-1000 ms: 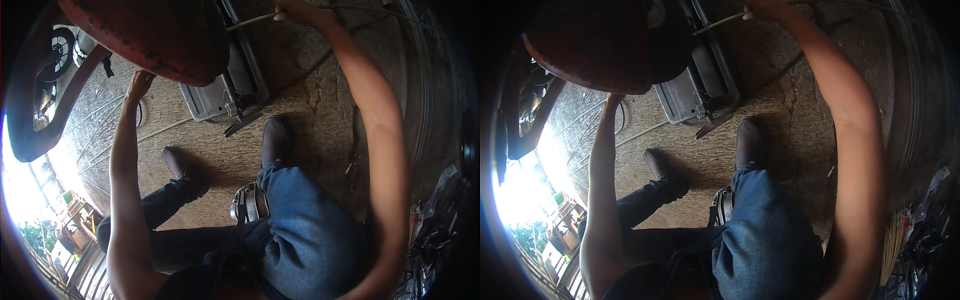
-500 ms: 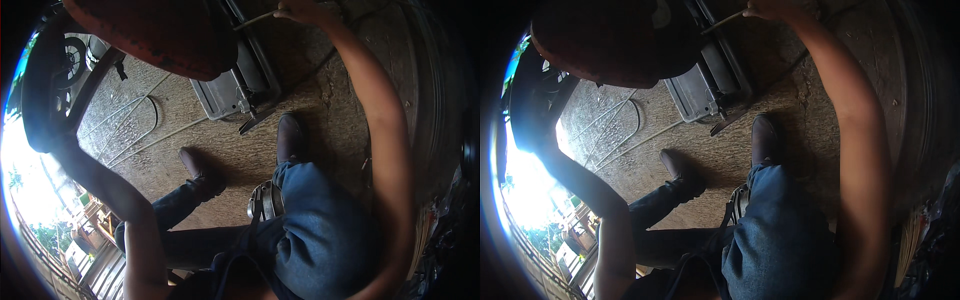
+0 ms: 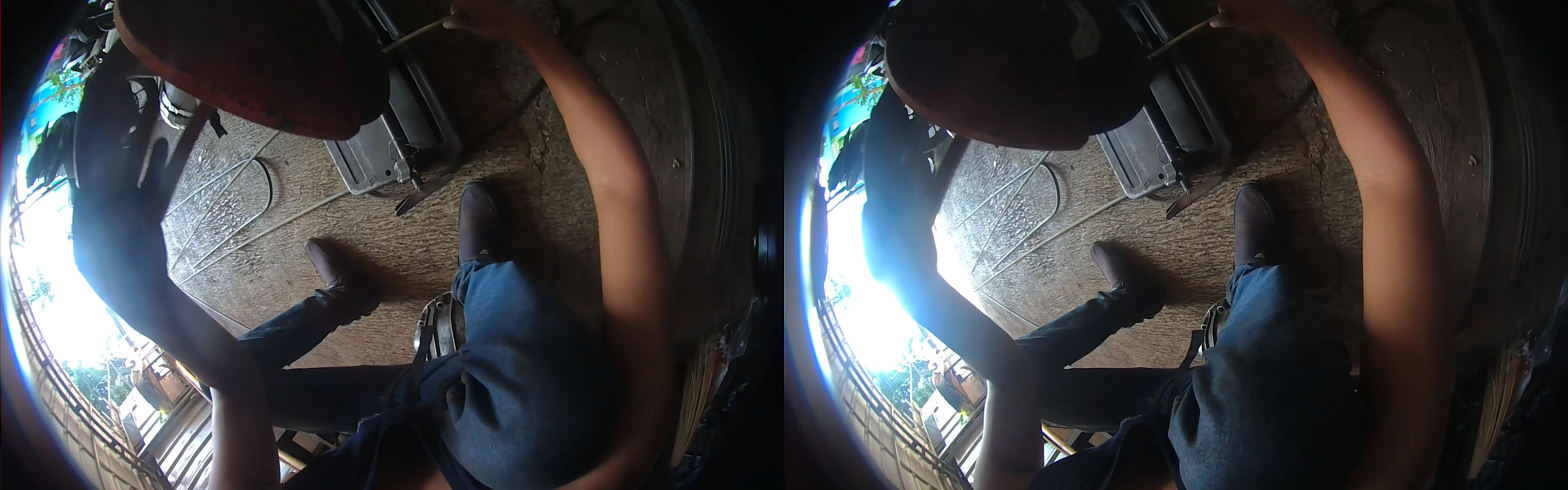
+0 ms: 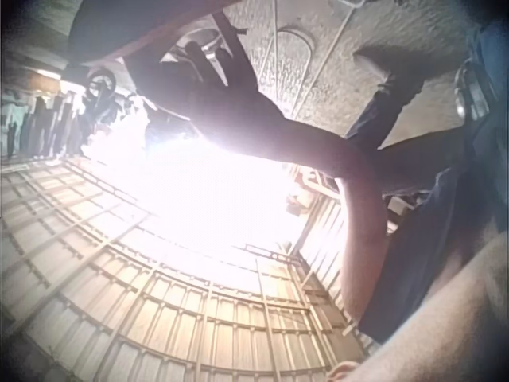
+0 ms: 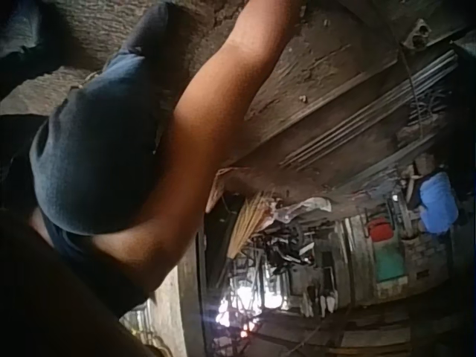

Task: The person cuts long metal rods into smaller sections using a metal chop saw.

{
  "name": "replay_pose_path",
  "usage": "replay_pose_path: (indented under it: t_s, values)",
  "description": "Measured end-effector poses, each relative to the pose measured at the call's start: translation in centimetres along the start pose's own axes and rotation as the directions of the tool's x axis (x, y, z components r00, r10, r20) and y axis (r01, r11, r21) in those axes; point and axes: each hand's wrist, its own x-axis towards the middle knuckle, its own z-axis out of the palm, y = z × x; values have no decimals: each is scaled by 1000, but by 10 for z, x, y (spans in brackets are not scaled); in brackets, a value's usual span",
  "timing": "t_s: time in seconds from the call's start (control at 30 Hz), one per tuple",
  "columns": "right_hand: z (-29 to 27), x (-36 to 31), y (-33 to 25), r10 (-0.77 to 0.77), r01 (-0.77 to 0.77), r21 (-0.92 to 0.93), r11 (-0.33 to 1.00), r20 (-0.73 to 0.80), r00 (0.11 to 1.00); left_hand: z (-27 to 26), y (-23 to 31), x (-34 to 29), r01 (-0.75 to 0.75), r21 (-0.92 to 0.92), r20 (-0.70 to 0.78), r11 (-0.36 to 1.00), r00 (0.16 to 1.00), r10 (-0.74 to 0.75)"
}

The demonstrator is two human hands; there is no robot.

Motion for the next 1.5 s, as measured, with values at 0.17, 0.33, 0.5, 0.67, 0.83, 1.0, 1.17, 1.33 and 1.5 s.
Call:
replay_pose_path:
  t_s: [0.17,0.33,0.5,0.67,0.83,1.0,1.17,1.33,1.5]
  values:
    - [2,1,2,5,-5,-5,1000,-25,1000,38,26,-22,143,28,1,989,990,-144]
    - [4,-2,5,18,-18,-1,1000,-41,999,56,39,-37,173,-23,22,985,985,-172]
    - [6,0,9,21,-20,7,1000,-47,999,62,33,-55,196,-204,-3,959,980,-200]
    - [11,2,12,21,-20,13,1000,-52,998,75,3,-84,221,-570,10,791,965,-262]
    - [12,4,13,24,-23,19,1000,-55,998,62,-10,-88,235,-565,33,791,964,-263]
    - [14,3,18,29,-28,18,999,-62,998,44,-28,-93,309,-435,118,846,951,-286]
    - [17,5,21,32,-31,12,999,-67,997,34,-58,-103,496,-270,7,825,858,-514]
    - [21,8,28,13,-15,-24,1000,-79,997,13,-62,-94,-546,825,564,143,781,-270]
    - [25,10,30,57,-56,19,998,-102,993,24,-53,-89,193,596,213,780,898,-384]
